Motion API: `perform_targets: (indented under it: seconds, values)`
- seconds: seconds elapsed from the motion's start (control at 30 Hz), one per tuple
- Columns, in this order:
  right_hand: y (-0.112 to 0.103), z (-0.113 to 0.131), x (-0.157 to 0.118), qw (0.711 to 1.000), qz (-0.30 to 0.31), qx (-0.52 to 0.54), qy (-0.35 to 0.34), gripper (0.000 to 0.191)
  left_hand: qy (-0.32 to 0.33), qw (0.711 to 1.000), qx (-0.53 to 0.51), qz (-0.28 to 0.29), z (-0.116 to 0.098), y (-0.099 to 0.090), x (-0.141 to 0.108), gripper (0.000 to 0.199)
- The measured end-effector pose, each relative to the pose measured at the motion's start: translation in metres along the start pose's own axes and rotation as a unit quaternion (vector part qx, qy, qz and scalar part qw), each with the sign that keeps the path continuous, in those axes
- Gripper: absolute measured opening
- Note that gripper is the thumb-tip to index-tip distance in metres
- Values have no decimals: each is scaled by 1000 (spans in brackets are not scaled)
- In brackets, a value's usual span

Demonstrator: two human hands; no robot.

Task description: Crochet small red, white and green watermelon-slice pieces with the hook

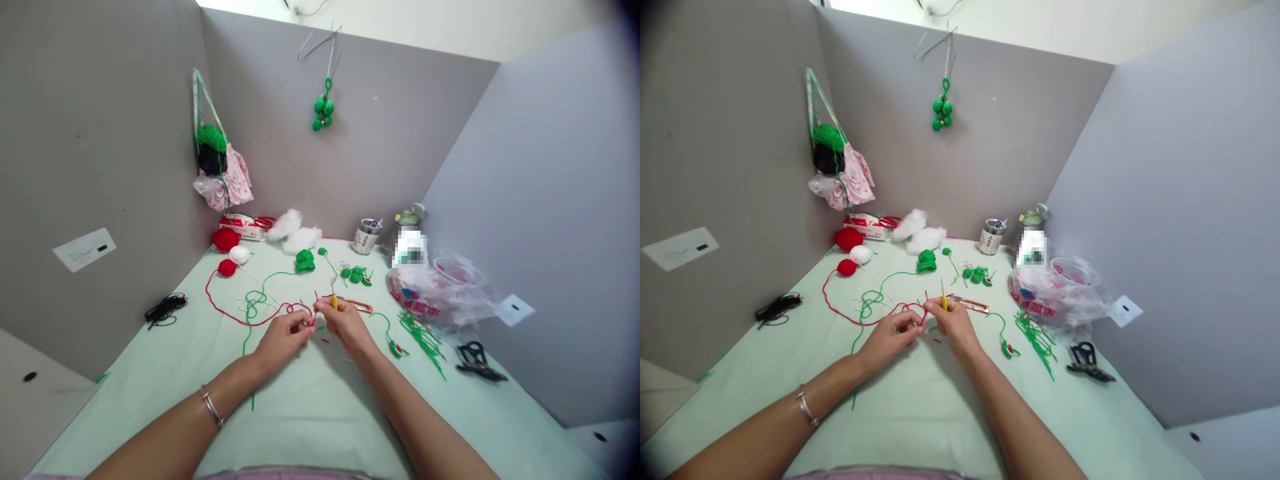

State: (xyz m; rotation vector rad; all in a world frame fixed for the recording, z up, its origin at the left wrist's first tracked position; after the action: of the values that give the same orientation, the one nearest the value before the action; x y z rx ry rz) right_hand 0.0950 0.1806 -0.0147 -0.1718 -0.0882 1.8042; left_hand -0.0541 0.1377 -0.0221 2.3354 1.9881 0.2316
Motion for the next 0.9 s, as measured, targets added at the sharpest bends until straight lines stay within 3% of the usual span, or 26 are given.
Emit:
perform_targets:
  seconds: [0.1,0.27,0.4,0.63,0.77,0.9]
  values:
    - [-9,7,-1,999,19,48,4,51,-16,1000,-14,2,6,-2,3,20]
    - [-14,9,-2,997,50,61,18,50,32,996,-40,-70,1,-16,7,34]
    - [-4,0,-3,995,89,19,38,44,73,992,-33,-101,-7,-20,3,28]
    - [15,-1,-15,984,172,-15,46,33,90,992,5,-89,-13,-14,0,16]
    - [15,-1,-16,984,171,-3,56,34,78,993,12,-84,-4,-18,5,17]
    - [10,-2,-10,990,125,13,57,38,74,991,14,-110,3,-25,8,30]
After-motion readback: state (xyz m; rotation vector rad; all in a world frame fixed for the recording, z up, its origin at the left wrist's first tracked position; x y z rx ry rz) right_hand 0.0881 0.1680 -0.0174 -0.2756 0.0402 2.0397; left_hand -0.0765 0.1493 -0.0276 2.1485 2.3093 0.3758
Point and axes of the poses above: each hand's wrist, its own x-axis towards the middle knuckle, its own y-axis out of the palm, z = x × y, the point moved 4 cm from there along x, towards the middle knuckle, and after that the axes turned 11 degrees about -x, right-handed, at the moved point
